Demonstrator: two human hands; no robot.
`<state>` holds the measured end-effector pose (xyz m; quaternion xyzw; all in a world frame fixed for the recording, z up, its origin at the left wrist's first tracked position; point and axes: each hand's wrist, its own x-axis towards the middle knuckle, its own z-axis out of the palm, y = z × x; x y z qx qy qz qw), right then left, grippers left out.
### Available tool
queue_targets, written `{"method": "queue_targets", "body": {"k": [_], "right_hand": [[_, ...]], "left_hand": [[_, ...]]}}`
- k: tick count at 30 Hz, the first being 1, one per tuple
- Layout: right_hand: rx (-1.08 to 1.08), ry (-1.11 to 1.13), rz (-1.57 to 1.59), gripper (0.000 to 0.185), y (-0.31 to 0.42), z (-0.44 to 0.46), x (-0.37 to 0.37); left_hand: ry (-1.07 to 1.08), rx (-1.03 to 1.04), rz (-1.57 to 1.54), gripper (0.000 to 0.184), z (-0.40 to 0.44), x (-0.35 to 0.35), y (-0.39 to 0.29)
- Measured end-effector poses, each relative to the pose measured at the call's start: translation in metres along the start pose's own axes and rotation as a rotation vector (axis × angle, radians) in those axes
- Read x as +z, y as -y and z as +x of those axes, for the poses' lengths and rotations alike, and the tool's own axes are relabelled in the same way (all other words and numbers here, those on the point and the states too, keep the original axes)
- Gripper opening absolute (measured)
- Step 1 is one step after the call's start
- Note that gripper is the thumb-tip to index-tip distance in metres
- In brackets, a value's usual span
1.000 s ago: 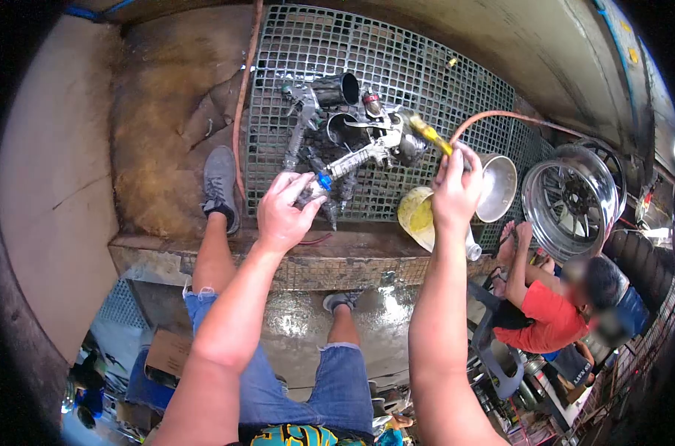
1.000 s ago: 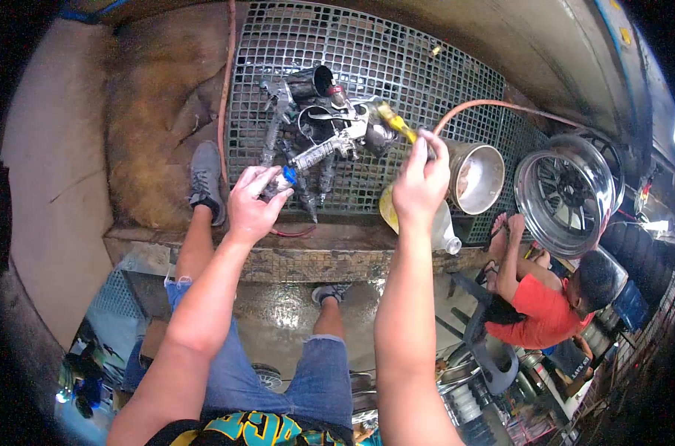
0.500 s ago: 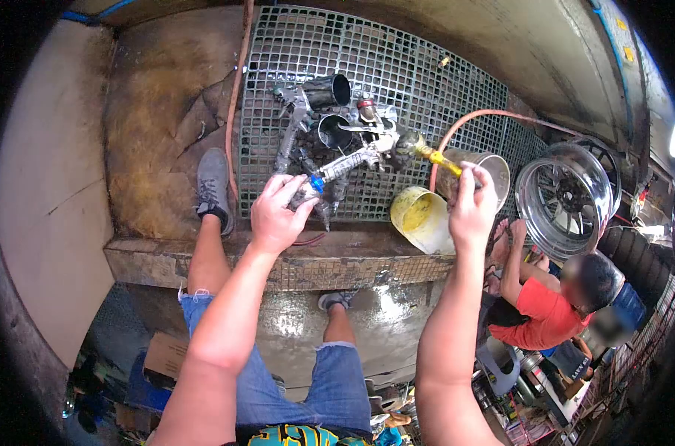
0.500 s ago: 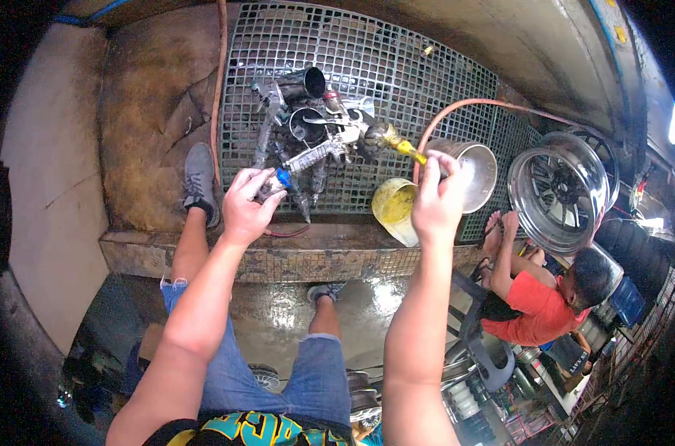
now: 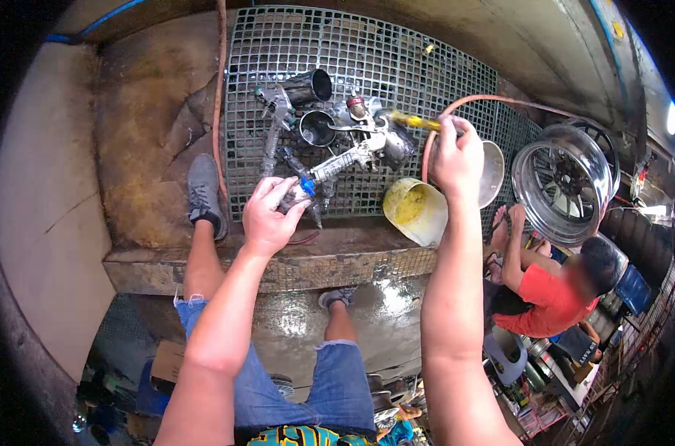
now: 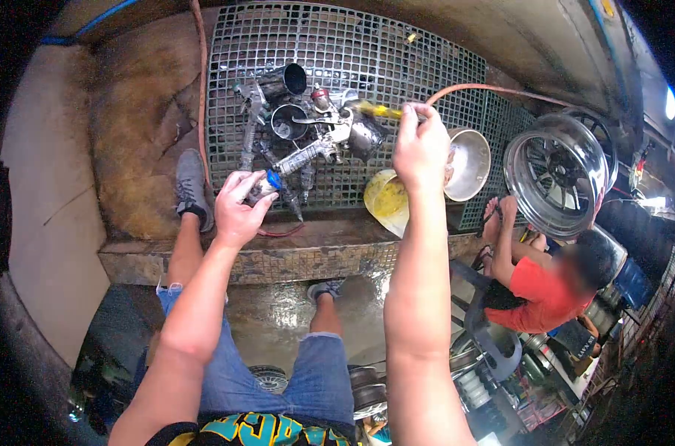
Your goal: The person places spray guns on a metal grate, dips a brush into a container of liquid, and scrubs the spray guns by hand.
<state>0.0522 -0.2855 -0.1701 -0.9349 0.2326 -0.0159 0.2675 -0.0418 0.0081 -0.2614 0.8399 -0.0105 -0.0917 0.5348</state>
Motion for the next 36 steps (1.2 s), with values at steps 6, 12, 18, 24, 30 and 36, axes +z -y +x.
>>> {"method": "queue_targets", "body": {"k": [6,12,18,24,30,36], "right_hand": [[-0.235,-0.178,0.087,0.019,0.000,-0.050,-0.005],[-0.085,-0.187,0.258,0.018,0.013,-0.107,0.016],[0.006,-0.201,0.464,0.017,0.002,-0.094,0.016],[0.096,-0.249,0.608,0.020,-0.009,-0.038,0.001],[0.247,-0.286,0.734,0.025,-0.038,-0.044,0.003],[0.397,-0.320,0.798,0.031,-0.026,-0.067,0.015]], "left_hand": [[-0.044,-0.009,0.003,0.042,0.003,-0.001,-0.002],[-0.076,-0.101,-0.044,0.040,0.010,-0.001,-0.004],[-0.106,-0.039,-0.053,0.040,0.012,0.000,0.000],[-0.070,-0.077,-0.091,0.038,0.008,0.003,-0.001],[-0.093,-0.058,-0.117,0.038,0.009,0.002,-0.001],[-0.096,-0.122,-0.143,0.035,0.009,-0.001,0.005]]}}
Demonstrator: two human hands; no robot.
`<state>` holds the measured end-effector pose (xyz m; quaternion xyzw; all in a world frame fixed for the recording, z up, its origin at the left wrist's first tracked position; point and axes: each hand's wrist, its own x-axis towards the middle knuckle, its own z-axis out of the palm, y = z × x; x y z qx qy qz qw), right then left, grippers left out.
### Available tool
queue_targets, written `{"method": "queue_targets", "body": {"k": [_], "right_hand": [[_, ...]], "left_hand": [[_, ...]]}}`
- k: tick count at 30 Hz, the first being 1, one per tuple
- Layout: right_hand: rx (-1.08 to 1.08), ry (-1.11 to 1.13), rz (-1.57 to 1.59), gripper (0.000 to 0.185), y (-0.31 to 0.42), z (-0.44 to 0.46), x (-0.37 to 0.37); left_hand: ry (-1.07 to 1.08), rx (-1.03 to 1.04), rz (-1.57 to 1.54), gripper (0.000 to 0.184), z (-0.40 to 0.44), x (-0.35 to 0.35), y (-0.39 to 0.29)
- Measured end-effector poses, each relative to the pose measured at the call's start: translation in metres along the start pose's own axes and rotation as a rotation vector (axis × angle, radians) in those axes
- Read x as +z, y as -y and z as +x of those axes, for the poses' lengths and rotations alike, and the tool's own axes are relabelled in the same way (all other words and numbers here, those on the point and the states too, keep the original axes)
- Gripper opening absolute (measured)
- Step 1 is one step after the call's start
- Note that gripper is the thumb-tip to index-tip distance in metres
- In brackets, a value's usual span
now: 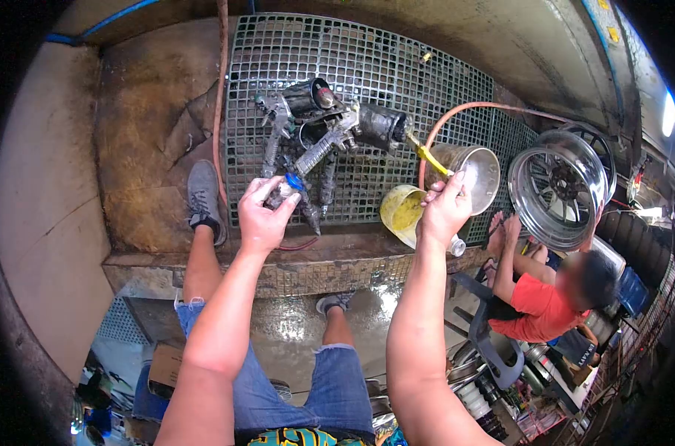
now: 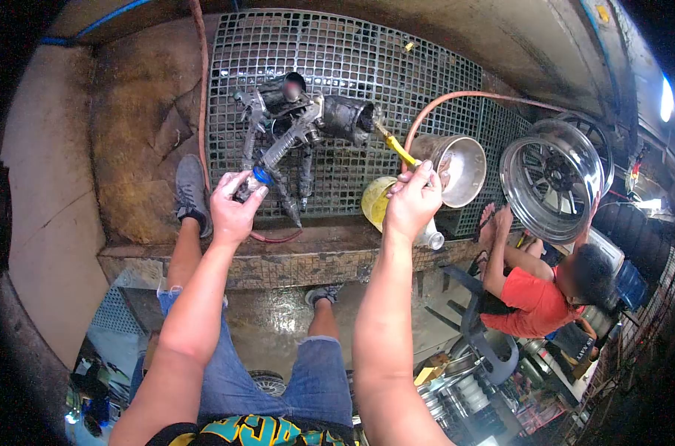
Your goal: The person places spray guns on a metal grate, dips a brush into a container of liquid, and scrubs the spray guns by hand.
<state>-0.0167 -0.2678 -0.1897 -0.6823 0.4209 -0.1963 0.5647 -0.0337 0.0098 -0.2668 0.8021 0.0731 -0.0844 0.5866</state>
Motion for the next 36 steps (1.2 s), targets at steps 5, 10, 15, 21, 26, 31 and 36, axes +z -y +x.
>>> {"method": "queue_targets", "body": {"k": [5,10,15,21,26,31,36], "right_hand": [[0.182,-0.059,0.076,0.039,-0.001,-0.014,-0.001],[0.333,-0.100,0.170,0.042,0.010,-0.023,0.008],[0.331,-0.112,0.264,0.041,0.018,-0.009,0.020],[0.151,-0.120,0.170,0.034,0.030,0.007,-0.004],[0.059,-0.003,0.033,0.034,0.037,-0.002,-0.021],[0.082,0.224,0.069,0.028,0.044,0.001,0.002],[-0.193,0.330,-0.284,0.023,0.049,0.012,0.024]], "left_hand": [[-0.035,-0.012,0.011,0.035,0.001,-0.001,0.006],[-0.035,-0.030,0.055,0.034,0.001,-0.001,0.002],[-0.031,-0.007,0.063,0.034,0.002,0.001,0.007],[0.026,-0.109,0.025,0.036,0.003,-0.002,0.007],[0.053,-0.194,-0.107,0.035,0.006,-0.006,0.032],[0.068,-0.221,-0.198,0.036,0.007,-0.006,0.035],[0.113,-0.243,-0.235,0.033,0.005,-0.004,0.043]]}}
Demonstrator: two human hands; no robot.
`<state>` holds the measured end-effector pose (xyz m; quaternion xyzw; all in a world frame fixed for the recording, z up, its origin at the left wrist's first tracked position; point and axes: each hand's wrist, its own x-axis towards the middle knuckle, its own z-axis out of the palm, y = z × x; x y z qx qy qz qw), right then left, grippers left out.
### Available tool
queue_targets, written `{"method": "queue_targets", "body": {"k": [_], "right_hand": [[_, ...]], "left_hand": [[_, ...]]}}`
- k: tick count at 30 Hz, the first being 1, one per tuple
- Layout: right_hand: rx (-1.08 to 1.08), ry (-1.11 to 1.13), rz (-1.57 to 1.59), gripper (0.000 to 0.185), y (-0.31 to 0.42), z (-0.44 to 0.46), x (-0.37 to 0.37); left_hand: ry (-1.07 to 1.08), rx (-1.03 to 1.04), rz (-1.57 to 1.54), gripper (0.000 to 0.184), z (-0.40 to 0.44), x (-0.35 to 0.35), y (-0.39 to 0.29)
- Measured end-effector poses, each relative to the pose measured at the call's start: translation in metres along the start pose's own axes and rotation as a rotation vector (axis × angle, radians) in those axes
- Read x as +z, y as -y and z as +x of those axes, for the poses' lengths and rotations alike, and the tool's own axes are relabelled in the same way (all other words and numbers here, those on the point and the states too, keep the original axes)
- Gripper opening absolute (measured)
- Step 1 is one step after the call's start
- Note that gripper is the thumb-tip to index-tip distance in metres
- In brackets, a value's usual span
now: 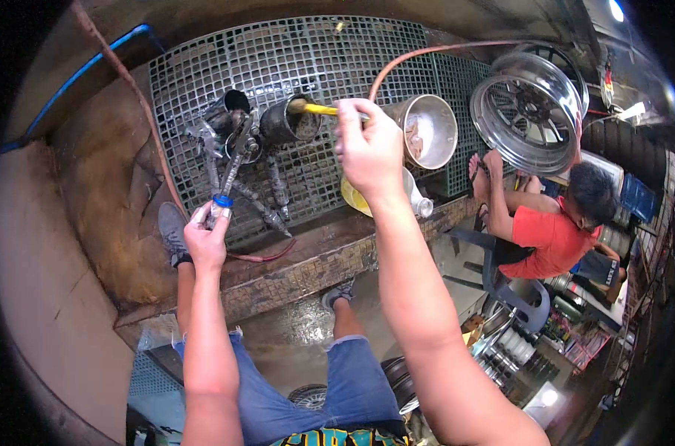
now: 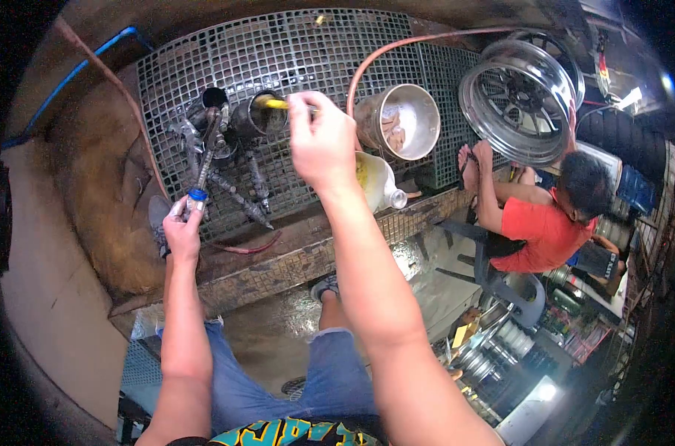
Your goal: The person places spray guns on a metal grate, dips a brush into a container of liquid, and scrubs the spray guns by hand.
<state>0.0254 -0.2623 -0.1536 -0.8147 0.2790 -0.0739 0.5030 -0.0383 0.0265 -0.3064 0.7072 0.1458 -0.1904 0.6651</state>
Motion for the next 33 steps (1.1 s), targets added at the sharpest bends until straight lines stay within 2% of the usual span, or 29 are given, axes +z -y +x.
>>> {"method": "queue_targets", "body": {"k": [1,2,4,5,6,8,10,12,14,16,17,18,20,21,22,24,25,26,28,29,33], "right_hand": [[0.019,0.106,-0.039,0.019,0.005,0.001,-0.003],[0.020,0.101,-0.039,0.019,0.009,0.003,-0.008],[-0.244,0.345,-0.193,0.017,0.014,0.006,-0.021],[-0.248,0.386,-0.144,0.016,0.014,0.007,-0.025],[-0.243,0.388,-0.146,0.016,0.012,0.010,-0.025],[-0.468,0.318,-0.263,0.015,0.004,0.018,-0.025],[-0.478,0.308,-0.327,0.015,-0.006,0.020,-0.023],[-0.445,0.329,-0.467,0.017,-0.014,0.016,-0.019],[-0.459,0.321,-0.467,0.021,-0.016,0.008,-0.021],[0.014,0.359,-0.320,0.024,0.003,-0.003,-0.022],[0.059,0.303,-0.174,0.026,-0.006,-0.005,-0.020],[0.060,0.305,-0.172,0.026,-0.009,-0.005,-0.019],[-0.072,0.187,0.086,0.023,-0.013,-0.001,-0.019],[-0.197,0.154,-0.031,0.021,-0.018,0.004,-0.019],[-0.199,0.154,-0.029,0.021,-0.024,0.002,-0.019],[-0.332,0.139,-0.302,0.019,-0.024,-0.002,-0.017],[-0.231,0.188,-0.344,0.021,-0.019,-0.007,-0.017],[-0.230,0.190,-0.342,0.021,-0.014,-0.008,-0.018],[0.173,0.234,0.080,0.025,-0.003,-0.011,-0.022],[0.125,0.198,0.192,0.027,-0.002,-0.009,-0.023],[0.078,0.102,0.171,0.024,-0.007,0.000,-0.036]], "left_hand": [[0.007,-0.007,0.001,0.033,-0.001,-0.001,0.000],[0.011,-0.013,0.002,0.033,-0.001,-0.001,0.000],[0.015,-0.016,0.002,0.032,-0.001,-0.002,-0.003],[0.036,-0.033,-0.008,0.031,0.000,-0.004,-0.003],[0.059,-0.051,-0.018,0.031,-0.001,-0.004,-0.003],[0.065,-0.030,-0.020,0.029,-0.003,-0.005,-0.004],[0.073,-0.001,-0.020,0.028,-0.003,-0.003,-0.007],[0.047,0.062,-0.035,0.028,-0.004,-0.002,-0.010],[0.041,0.084,-0.023,0.029,-0.003,-0.003,-0.008],[0.031,0.102,-0.011,0.029,-0.004,-0.003,-0.009],[0.025,0.099,0.015,0.031,-0.004,-0.002,-0.009],[0.019,0.095,0.041,0.032,-0.005,-0.002,-0.010],[0.017,0.108,0.034,0.032,-0.004,-0.002,-0.008],[0.016,0.122,0.025,0.032,-0.004,-0.001,-0.009],[0.015,0.124,0.025,0.032,-0.004,0.000,-0.009],[-0.008,0.117,0.024,0.031,-0.005,0.000,-0.010],[-0.010,0.118,0.025,0.031,-0.005,0.001,-0.010],[-0.012,0.144,0.063,0.031,-0.005,0.001,-0.009],[-0.014,0.167,0.106,0.031,-0.007,0.002,-0.009],[-0.006,0.161,0.085,0.031,-0.007,0.003,-0.009],[-0.024,0.185,0.080,0.032,-0.006,0.002,-0.008]]}}
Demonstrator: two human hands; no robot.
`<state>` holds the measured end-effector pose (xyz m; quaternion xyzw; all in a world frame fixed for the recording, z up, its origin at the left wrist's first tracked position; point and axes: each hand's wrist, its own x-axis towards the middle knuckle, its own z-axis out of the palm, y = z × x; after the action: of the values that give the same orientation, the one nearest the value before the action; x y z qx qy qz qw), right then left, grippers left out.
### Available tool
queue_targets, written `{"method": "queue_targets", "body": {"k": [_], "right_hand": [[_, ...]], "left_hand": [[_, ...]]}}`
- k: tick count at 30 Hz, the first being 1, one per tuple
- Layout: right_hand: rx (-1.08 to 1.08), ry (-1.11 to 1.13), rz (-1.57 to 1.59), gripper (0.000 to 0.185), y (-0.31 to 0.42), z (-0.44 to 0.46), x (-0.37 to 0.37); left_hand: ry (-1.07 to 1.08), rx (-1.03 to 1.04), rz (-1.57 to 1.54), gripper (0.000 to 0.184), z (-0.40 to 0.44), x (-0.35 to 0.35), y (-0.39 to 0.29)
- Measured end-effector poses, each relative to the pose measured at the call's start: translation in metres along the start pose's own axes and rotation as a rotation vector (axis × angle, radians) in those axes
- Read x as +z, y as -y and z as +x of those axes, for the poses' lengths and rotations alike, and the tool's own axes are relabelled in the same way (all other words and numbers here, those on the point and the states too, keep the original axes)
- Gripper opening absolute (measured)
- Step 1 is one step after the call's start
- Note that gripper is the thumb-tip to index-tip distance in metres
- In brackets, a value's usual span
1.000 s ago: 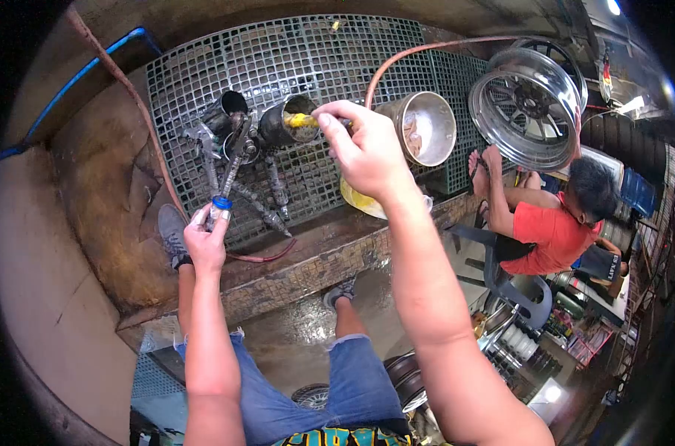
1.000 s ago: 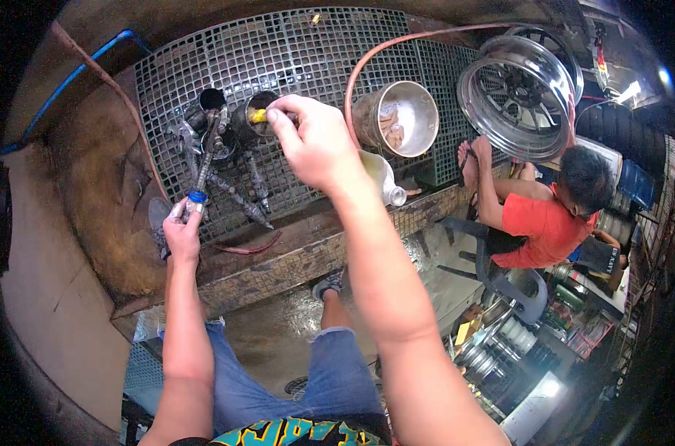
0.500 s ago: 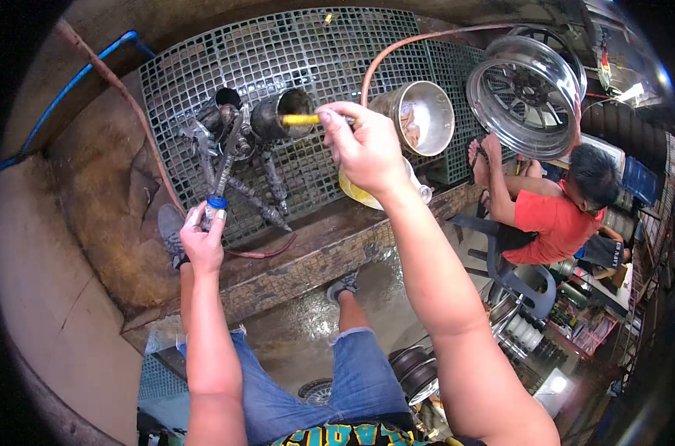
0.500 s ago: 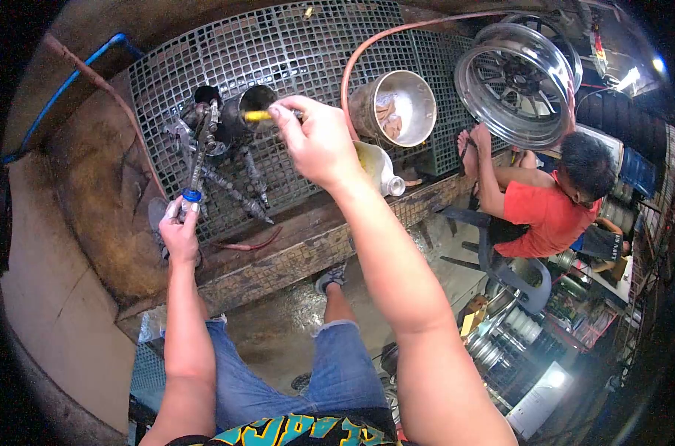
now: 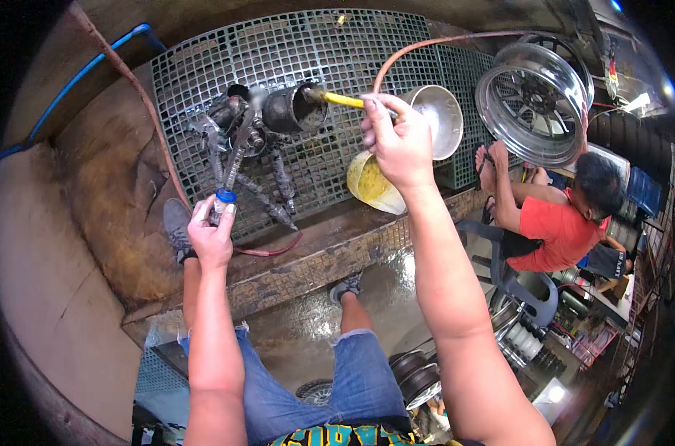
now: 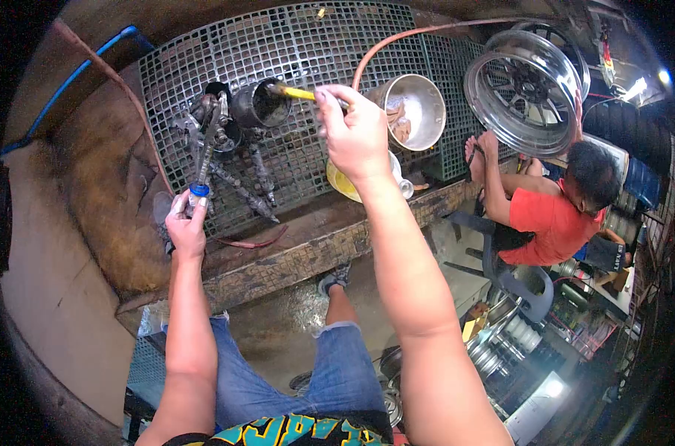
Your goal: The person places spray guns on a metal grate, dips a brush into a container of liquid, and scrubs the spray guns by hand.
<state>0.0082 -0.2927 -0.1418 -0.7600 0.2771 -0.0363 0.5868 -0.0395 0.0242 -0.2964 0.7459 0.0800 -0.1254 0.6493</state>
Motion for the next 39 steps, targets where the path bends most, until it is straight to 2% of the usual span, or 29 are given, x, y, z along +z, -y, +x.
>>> {"method": "queue_targets", "body": {"k": [1,3,5,7,11,15,17,18,23,25,30,35,39], "right_hand": [[-0.004,0.003,0.000,0.024,-0.002,-0.003,-0.001],[0.049,0.019,-0.199,0.025,-0.002,-0.013,-0.003],[0.111,0.057,-0.121,0.027,0.001,-0.017,-0.002],[0.087,0.037,0.151,0.028,0.002,-0.015,-0.002],[-0.005,-0.037,0.118,0.027,-0.017,-0.008,-0.012],[0.069,-0.027,-0.005,0.027,-0.014,-0.027,-0.013],[0.145,0.005,0.183,0.028,-0.010,-0.026,-0.009],[0.129,-0.037,0.262,0.031,-0.011,-0.022,-0.005],[0.075,-0.170,0.222,0.033,-0.031,-0.011,-0.013],[0.157,-0.233,0.056,0.032,-0.028,-0.024,-0.013],[0.145,-0.369,0.206,0.034,-0.023,-0.026,-0.013],[0.177,-0.303,0.233,0.035,-0.020,-0.004,0.002],[0.099,-0.171,0.180,0.034,-0.002,-0.007,0.014]], "left_hand": [[-0.010,0.009,0.013,0.033,0.001,0.000,-0.001],[-0.005,0.017,0.031,0.032,0.001,0.000,-0.004],[0.003,0.020,0.055,0.032,-0.001,-0.001,-0.005],[0.038,-0.011,0.069,0.031,-0.001,-0.001,-0.004],[0.032,0.098,0.074,0.030,-0.001,0.001,-0.013],[0.007,0.087,0.073,0.031,-0.001,0.000,-0.014],[0.058,0.017,0.143,0.031,-0.002,-0.003,-0.014],[0.057,0.019,0.145,0.031,-0.002,-0.003,-0.014],[0.024,0.046,0.072,0.031,-0.003,0.002,-0.013],[0.024,0.023,0.101,0.031,-0.002,0.000,-0.013],[0.029,-0.052,0.086,0.031,-0.003,0.000,-0.010],[0.042,-0.048,0.056,0.031,-0.004,0.001,-0.009],[0.049,-0.045,0.042,0.030,-0.004,0.002,-0.009]]}}
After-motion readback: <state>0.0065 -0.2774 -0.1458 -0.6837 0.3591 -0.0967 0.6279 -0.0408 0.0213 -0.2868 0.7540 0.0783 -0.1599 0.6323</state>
